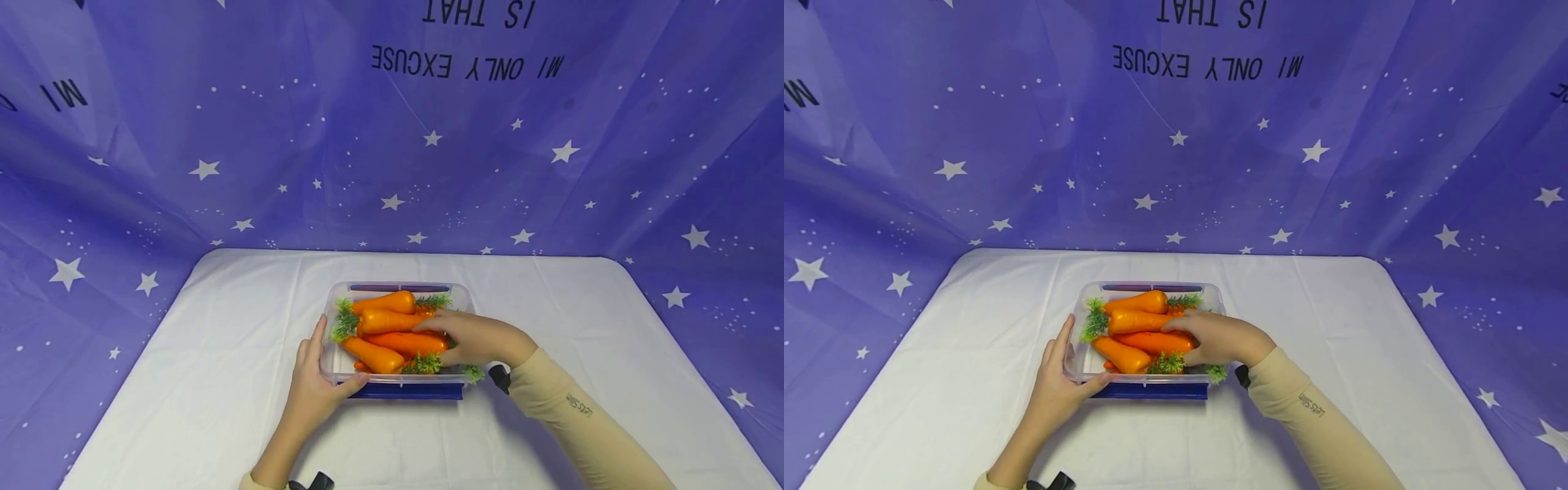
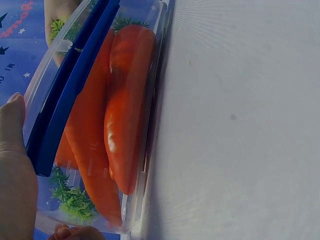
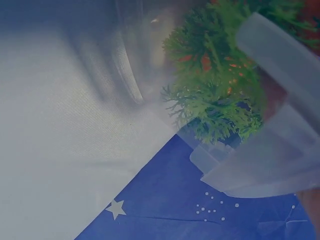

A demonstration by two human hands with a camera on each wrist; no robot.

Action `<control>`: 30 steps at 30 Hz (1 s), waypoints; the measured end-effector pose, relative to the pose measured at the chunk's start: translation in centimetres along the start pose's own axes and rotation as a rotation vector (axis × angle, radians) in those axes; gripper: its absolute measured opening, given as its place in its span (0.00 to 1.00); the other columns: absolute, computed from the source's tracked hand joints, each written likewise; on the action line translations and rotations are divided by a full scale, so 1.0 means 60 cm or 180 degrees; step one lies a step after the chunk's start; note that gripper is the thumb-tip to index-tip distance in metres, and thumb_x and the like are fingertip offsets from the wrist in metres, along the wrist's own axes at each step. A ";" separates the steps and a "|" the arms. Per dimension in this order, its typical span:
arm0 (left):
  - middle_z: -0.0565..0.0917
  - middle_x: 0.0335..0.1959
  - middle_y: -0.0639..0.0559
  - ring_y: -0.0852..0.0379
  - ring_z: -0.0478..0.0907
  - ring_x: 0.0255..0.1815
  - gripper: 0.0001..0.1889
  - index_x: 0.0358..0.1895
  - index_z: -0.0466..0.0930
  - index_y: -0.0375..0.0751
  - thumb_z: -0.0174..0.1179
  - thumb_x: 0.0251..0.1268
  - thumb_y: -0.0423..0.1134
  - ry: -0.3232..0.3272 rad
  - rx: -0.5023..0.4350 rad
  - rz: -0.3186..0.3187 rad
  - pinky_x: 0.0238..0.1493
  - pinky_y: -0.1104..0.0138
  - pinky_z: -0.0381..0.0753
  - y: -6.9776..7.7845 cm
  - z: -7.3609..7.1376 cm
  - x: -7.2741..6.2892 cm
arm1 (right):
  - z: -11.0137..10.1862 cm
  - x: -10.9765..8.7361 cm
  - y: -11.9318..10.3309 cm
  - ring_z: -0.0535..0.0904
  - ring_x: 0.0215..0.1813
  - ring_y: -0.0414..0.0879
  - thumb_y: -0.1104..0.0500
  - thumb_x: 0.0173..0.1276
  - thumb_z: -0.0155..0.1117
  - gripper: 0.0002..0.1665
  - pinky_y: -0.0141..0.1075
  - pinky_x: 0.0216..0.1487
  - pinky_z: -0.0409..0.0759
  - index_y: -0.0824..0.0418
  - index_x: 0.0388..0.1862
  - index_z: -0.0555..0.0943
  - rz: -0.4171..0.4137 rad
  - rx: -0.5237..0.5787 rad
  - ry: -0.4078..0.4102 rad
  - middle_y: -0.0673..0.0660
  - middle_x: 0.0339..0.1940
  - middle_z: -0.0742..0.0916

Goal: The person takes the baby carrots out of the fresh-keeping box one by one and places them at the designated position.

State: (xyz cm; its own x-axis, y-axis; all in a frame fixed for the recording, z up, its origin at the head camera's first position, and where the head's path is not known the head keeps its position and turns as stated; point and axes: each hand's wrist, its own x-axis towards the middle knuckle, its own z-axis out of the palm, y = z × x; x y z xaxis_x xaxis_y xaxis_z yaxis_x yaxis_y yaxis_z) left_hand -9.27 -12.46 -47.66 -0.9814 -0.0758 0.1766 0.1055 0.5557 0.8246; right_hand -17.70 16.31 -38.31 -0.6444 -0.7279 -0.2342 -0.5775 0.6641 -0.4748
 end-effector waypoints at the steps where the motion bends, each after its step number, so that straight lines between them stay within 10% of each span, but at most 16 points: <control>1: 0.70 0.53 0.41 0.50 0.70 0.49 0.64 0.81 0.45 0.60 0.79 0.41 0.58 -0.0013 -0.0005 -0.0009 0.49 0.59 0.72 0.001 -0.001 0.000 | 0.000 0.001 0.000 0.77 0.60 0.46 0.58 0.62 0.71 0.36 0.45 0.61 0.76 0.47 0.70 0.73 0.0018 0.0009 0.0004 0.48 0.64 0.80; 13: 0.72 0.53 0.42 0.48 0.71 0.51 0.65 0.81 0.44 0.61 0.77 0.39 0.64 -0.0270 0.0111 -0.0127 0.54 0.53 0.73 0.015 -0.019 0.004 | -0.011 0.007 0.003 0.76 0.40 0.42 0.63 0.58 0.67 0.36 0.36 0.43 0.76 0.46 0.67 0.75 -0.0007 0.0304 -0.0048 0.44 0.49 0.82; 30: 0.72 0.55 0.40 0.44 0.72 0.57 0.66 0.81 0.42 0.62 0.77 0.38 0.66 -0.0323 0.0133 -0.0136 0.60 0.46 0.73 0.015 -0.021 0.007 | -0.008 0.025 -0.004 0.76 0.42 0.40 0.59 0.65 0.67 0.24 0.33 0.45 0.76 0.47 0.58 0.72 -0.0227 0.0075 -0.0023 0.43 0.45 0.81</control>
State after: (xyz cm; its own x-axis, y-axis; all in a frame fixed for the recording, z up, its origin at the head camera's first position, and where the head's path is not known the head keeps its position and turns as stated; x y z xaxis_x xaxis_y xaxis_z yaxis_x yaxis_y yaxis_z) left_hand -9.41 -13.05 -46.17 -0.9962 -0.0172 0.0849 0.0586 0.5880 0.8067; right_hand -18.77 15.11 -38.15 -0.5984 -0.7745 -0.2050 -0.6099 0.6063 -0.5103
